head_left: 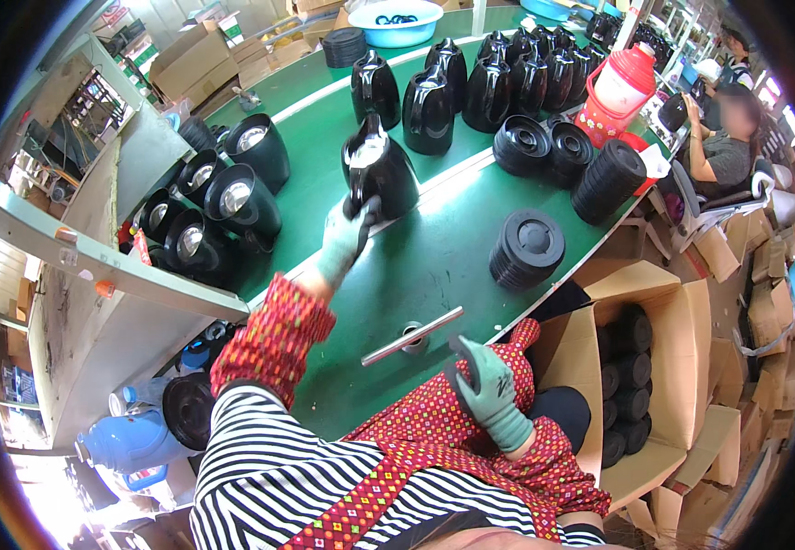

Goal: The person repeatedly picks up black kettle bodies and lids from a green workbench, inserts a metal rod into the kettle, and secures the lid. The person handles each kettle one at a time and places the assembled units back on the bench.

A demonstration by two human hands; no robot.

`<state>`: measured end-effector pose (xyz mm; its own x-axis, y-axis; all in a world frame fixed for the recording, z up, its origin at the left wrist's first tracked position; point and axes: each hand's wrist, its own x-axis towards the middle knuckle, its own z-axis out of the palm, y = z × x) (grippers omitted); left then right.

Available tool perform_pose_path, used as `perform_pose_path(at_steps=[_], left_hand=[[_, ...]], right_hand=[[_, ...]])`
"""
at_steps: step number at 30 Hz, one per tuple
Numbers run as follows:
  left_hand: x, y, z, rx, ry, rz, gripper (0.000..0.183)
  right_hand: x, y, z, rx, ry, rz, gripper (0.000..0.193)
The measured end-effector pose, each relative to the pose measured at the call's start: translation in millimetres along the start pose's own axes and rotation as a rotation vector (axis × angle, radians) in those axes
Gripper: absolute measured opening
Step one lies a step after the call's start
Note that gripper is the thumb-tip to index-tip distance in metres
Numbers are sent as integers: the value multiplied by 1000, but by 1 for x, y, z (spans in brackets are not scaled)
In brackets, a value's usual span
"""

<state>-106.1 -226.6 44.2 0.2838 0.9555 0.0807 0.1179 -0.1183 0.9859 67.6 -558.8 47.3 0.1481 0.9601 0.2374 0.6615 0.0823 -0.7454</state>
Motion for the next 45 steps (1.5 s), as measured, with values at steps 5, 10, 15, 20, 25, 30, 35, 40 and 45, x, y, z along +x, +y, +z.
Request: perform_pose_path(at_steps=[5,10,15,20,25,30,35,40,45], left_hand=[[117,-36,21,298,207,121,36],[129,-35,39,346,184,-56,92],[131,12,-32,776,591,131,118],[214,-14,-130,1280,598,211,75],[258,-93,-240,1637,574,277,29],[191,-32,-91,1281,395,108,65],[105,14,-100,1094,321,456,54],[-49,127,-53,880,-33,672,35],[-145,173,-37,809,-308,765,39]], right_hand=[[7,1,2,76,29,-10,45],[14,-6,-4,41,44,-41,33],[9,0,-1,45,15,-14,40],[13,-5,-7,41,80,-39,34],[10,4,3,68,65,-82,41],[-1,13,4,13,109,1,36],[9,11,9,281,66,107,57],[66,-15,-25,338,238,122,92],[106,-53,-44,737,-133,411,88]])
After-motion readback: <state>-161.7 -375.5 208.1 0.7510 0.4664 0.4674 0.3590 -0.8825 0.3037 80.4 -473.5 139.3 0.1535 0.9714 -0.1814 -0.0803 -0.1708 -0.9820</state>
